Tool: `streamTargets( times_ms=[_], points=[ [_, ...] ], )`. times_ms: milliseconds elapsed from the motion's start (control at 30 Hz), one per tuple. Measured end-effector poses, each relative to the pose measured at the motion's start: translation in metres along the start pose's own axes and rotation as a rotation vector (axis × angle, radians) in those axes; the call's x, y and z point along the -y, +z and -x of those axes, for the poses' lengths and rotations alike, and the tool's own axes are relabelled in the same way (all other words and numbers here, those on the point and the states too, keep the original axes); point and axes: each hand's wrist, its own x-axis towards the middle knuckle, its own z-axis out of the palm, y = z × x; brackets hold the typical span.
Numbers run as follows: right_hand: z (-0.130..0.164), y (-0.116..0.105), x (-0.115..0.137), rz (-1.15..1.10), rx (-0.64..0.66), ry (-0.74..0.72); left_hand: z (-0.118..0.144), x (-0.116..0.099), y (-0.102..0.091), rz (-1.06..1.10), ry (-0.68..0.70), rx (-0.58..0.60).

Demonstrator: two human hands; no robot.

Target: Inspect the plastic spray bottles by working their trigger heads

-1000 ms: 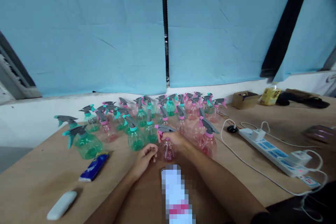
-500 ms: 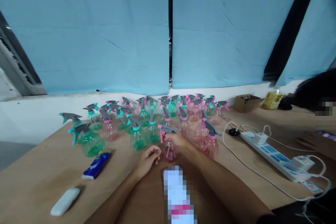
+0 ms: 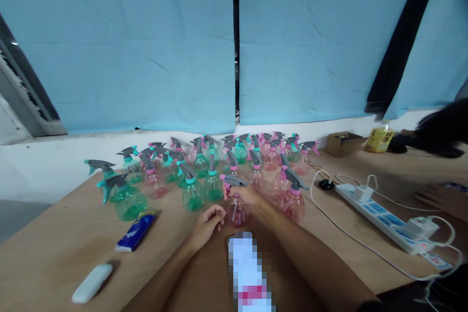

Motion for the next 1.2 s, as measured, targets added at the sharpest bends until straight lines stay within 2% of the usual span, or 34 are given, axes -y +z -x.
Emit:
streamTargets(
  times_ms=[233, 667, 1000, 1200],
  points=[
    [0.002, -0.001, 0.000, 0.000, -0.007, 0.055, 0.000, -0.001, 0.001, 0.002, -0.006, -0.017],
    [0.004, 0.004, 0.010, 0.012, -0.009, 0.031, 0.000, -0.004, 0.001, 0.019, -0.012, -0.028],
    [0.004, 0.002, 0.002, 0.028, -0.008, 0.028, 0.003, -0.009, 0.001, 0.036, -0.033, 0.004],
    [0.000, 0.011, -0.011, 0.011, -0.115, -0.021, 0.007, -0.016, -0.001, 0.126, -0.063, 0.017]
  ],
)
